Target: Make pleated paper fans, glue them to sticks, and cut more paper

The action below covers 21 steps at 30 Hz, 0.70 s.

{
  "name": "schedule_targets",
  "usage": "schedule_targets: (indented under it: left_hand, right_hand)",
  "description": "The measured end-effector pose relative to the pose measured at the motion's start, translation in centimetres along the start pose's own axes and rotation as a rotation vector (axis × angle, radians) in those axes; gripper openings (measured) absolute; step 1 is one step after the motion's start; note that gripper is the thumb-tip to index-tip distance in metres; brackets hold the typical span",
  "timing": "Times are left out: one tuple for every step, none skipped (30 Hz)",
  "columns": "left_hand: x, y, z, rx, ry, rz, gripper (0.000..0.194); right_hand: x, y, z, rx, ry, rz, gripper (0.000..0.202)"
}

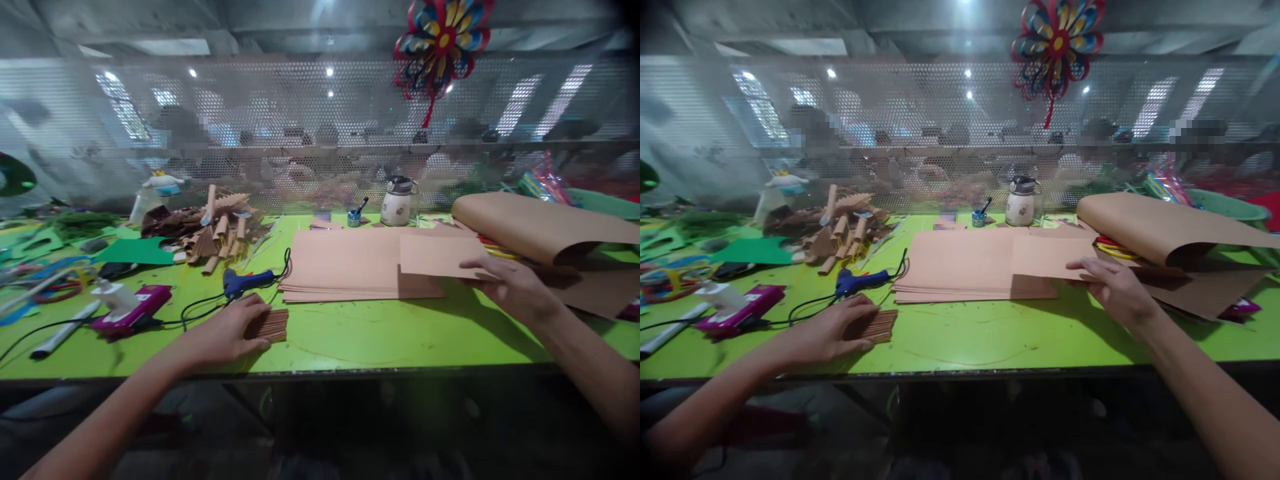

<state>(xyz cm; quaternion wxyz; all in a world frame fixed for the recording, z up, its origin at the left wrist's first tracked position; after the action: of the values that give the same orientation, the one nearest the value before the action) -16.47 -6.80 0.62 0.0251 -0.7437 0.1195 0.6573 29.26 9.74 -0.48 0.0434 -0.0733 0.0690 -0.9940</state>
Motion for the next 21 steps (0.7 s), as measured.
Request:
schedule_targets:
  left_hand:
    - [0.0, -0.1, 0.0, 0.004, -0.002, 0.008, 0.035]
    - [0.0, -0.2, -0.1, 0.016, -0.004, 0.012, 0.032]
    - [0.0, -0.3, -0.3, 0.036, -0.006, 0.009, 0.031]
    - [-0.1, -0.4, -0.6, 0.060, -0.005, -0.002, 0.032]
    - [-0.1, -0.6, -0.8, 0.083, -0.002, -0.021, 0.034]
    - [-0.2, -0.7, -1.0, 0.102, 0.002, -0.046, 0.037]
    - [-0.1, -0.8, -1.1, 0.117, 0.003, -0.071, 0.038]
    - [0.0, -0.9, -1.1, 0.128, 0.000, -0.092, 0.039]
    - [0.2, -1.0, -1.0, 0.139, -0.003, -0.109, 0.039]
    - [0.4, -1.0, -0.8, 0.146, -0.006, -0.126, 0.039]
    - [0.6, -1.1, -0.6, 0.151, -0.005, -0.143, 0.039]
    - [0.7, -1.1, -0.5, 0.161, 0.002, -0.157, 0.039]
    - [0.7, -1.1, -0.4, 0.169, 0.017, -0.169, 0.038]
    - [0.7, -1.2, -0.5, 0.177, 0.039, -0.177, 0.038]
    - [0.5, -1.3, -0.6, 0.183, 0.065, -0.182, 0.037]
    - [0.3, -1.4, -0.9, 0.185, 0.094, -0.184, 0.036]
    - [-0.1, -1.5, -1.4, 0.185, 0.126, -0.190, 0.035]
    - [-0.6, -1.5, -2.1, 0.184, 0.159, -0.206, 0.034]
    - [-1.3, -1.6, -2.9, 0.190, 0.192, -0.233, 0.033]
    - [-2.0, -1.6, -4.0, 0.208, 0.231, -0.268, 0.030]
    - [-2.9, -1.5, -5.3, 0.237, 0.270, -0.310, 0.028]
  right_hand:
    - [0.4, -0.5, 0.1, 0.005, -0.044, -0.002, 0.030]
    - [0.9, -0.9, 0.1, 0.013, -0.069, 0.000, 0.030]
    - [1.3, -1.3, 0.0, 0.020, -0.079, 0.006, 0.030]
    - [1.7, -1.8, 0.0, 0.026, -0.081, 0.015, 0.031]
    - [1.9, -2.2, -0.1, 0.029, -0.081, 0.022, 0.031]
    - [2.1, -2.6, -0.2, 0.030, -0.080, 0.027, 0.032]
    - [2.1, -2.9, -0.3, 0.032, -0.082, 0.032, 0.032]
    - [2.2, -3.2, -0.5, 0.034, -0.083, 0.037, 0.032]
    - [2.2, -3.6, -0.6, 0.037, -0.082, 0.044, 0.031]
    - [2.2, -3.9, -0.8, 0.041, -0.079, 0.053, 0.030]
    - [2.2, -4.1, -0.9, 0.045, -0.075, 0.061, 0.029]
    - [2.3, -4.4, -1.1, 0.049, -0.071, 0.069, 0.027]
    - [2.3, -4.7, -1.3, 0.053, -0.067, 0.074, 0.026]
    - [2.3, -4.9, -1.4, 0.056, -0.062, 0.078, 0.025]
    - [2.3, -5.1, -1.5, 0.059, -0.059, 0.079, 0.025]
    - [2.3, -5.3, -1.5, 0.060, -0.057, 0.076, 0.025]
    - [2.2, -5.6, -1.5, 0.060, -0.054, 0.074, 0.024]
    - [2.0, -5.8, -1.2, 0.058, -0.053, 0.069, 0.024]
    - [1.8, -6.1, -0.8, 0.050, -0.053, 0.060, 0.023]
    - [1.4, -6.3, -0.2, 0.035, -0.057, 0.046, 0.022]
    - [0.9, -6.6, 0.7, 0.014, -0.063, 0.028, 0.021]
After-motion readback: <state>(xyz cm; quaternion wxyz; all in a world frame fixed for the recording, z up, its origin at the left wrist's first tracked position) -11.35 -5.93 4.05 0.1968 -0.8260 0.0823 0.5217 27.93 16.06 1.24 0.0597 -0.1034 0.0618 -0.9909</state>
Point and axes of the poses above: each hand's wrist, its own y-axis away from the middle knuckle, its own x-axis out of the palm, z = x × y, the point moved 9 cm from there along -y, towards the middle knuckle, and after that the axes turned 6 degrees about -y, right-handed, at the moved point
